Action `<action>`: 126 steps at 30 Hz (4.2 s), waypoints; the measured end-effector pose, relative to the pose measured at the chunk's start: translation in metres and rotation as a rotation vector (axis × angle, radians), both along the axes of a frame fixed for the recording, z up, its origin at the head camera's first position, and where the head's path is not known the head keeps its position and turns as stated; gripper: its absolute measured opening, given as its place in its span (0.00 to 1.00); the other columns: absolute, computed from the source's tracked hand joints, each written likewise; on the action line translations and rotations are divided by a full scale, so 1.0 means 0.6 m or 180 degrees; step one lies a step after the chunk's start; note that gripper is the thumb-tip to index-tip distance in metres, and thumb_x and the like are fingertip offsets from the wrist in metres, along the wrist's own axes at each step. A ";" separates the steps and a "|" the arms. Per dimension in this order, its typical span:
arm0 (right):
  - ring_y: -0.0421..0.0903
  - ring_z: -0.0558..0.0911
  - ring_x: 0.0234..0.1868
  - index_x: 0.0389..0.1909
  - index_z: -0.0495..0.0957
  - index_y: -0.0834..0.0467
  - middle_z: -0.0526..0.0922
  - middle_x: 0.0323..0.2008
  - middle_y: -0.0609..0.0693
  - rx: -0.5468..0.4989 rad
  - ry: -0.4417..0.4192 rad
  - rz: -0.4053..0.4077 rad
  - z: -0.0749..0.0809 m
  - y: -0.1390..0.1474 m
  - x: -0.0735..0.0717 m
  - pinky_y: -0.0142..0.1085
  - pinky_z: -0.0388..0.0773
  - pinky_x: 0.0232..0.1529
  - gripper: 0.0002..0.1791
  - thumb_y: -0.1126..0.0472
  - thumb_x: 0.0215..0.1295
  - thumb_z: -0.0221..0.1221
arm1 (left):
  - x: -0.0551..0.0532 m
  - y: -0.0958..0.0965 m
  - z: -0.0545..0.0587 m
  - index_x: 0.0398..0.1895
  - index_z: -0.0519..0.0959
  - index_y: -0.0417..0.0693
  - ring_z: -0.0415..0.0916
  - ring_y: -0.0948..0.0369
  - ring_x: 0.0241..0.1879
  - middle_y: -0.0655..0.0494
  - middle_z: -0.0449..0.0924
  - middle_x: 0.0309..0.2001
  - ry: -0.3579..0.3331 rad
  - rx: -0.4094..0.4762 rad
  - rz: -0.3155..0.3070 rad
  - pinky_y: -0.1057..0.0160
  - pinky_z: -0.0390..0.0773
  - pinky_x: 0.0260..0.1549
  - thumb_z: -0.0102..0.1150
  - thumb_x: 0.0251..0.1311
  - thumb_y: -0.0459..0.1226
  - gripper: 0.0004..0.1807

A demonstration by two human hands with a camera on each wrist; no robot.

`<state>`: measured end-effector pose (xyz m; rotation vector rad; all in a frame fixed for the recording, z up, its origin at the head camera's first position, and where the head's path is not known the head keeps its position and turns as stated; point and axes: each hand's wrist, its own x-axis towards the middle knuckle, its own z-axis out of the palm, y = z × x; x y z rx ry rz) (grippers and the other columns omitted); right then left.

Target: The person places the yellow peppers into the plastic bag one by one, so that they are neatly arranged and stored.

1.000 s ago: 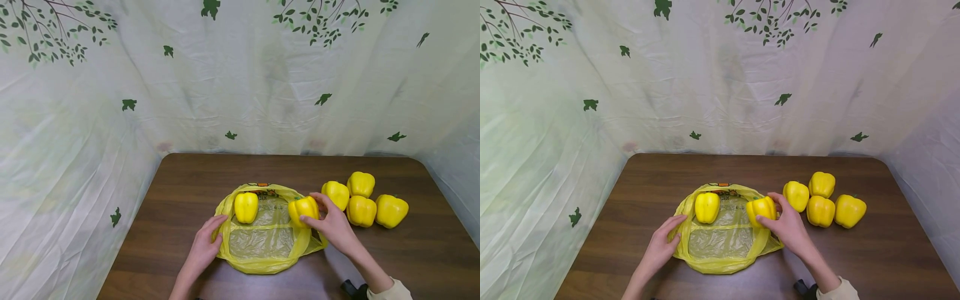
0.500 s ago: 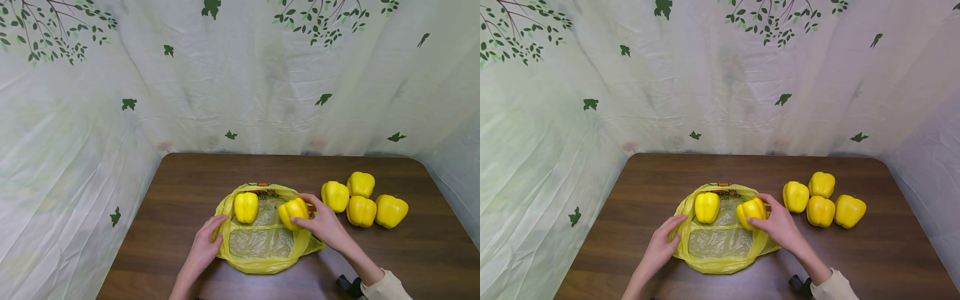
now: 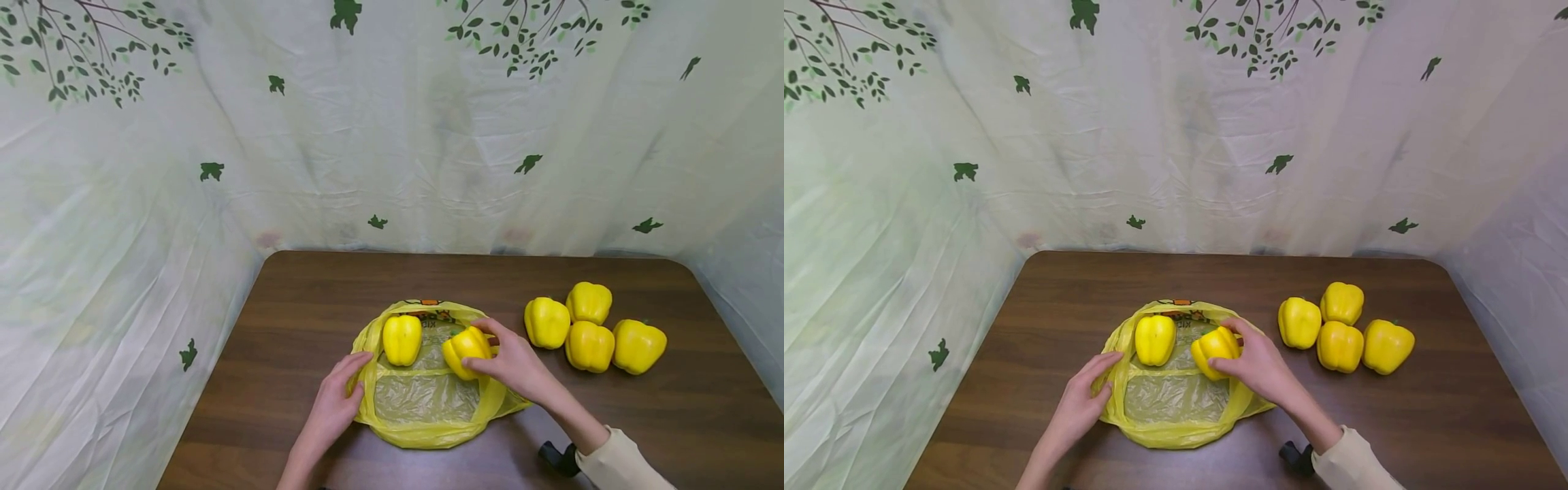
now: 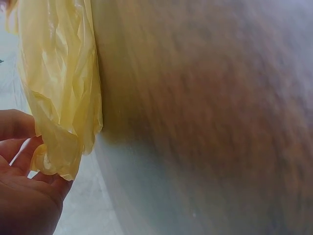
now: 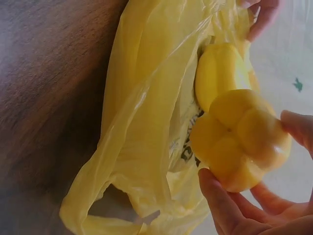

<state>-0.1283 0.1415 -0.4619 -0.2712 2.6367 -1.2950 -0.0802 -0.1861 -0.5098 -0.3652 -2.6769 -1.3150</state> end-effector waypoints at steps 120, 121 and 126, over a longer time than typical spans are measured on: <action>0.57 0.77 0.56 0.66 0.70 0.57 0.73 0.63 0.57 -0.0274 0.0005 -0.0484 -0.007 -0.013 0.029 0.49 0.80 0.50 0.33 0.57 0.60 0.68 | 0.002 0.003 -0.003 0.57 0.80 0.42 0.70 0.56 0.62 0.56 0.76 0.59 0.0002 -0.0052 -0.0039 0.50 0.68 0.62 0.57 0.51 0.16 0.29; 0.57 0.77 0.57 0.66 0.70 0.57 0.73 0.63 0.57 -0.0248 0.0022 -0.0476 -0.007 -0.010 0.031 0.49 0.79 0.51 0.33 0.57 0.60 0.68 | 0.002 0.003 -0.003 0.58 0.80 0.42 0.70 0.56 0.62 0.56 0.76 0.59 0.0004 -0.0049 -0.0039 0.50 0.68 0.62 0.57 0.51 0.16 0.29; 0.56 0.77 0.57 0.66 0.69 0.57 0.73 0.63 0.57 -0.0066 0.0053 -0.0436 -0.003 0.007 0.042 0.50 0.79 0.51 0.32 0.54 0.62 0.66 | 0.001 0.004 -0.004 0.58 0.79 0.41 0.70 0.55 0.62 0.56 0.76 0.59 -0.0018 -0.0023 -0.0033 0.49 0.68 0.62 0.56 0.51 0.16 0.29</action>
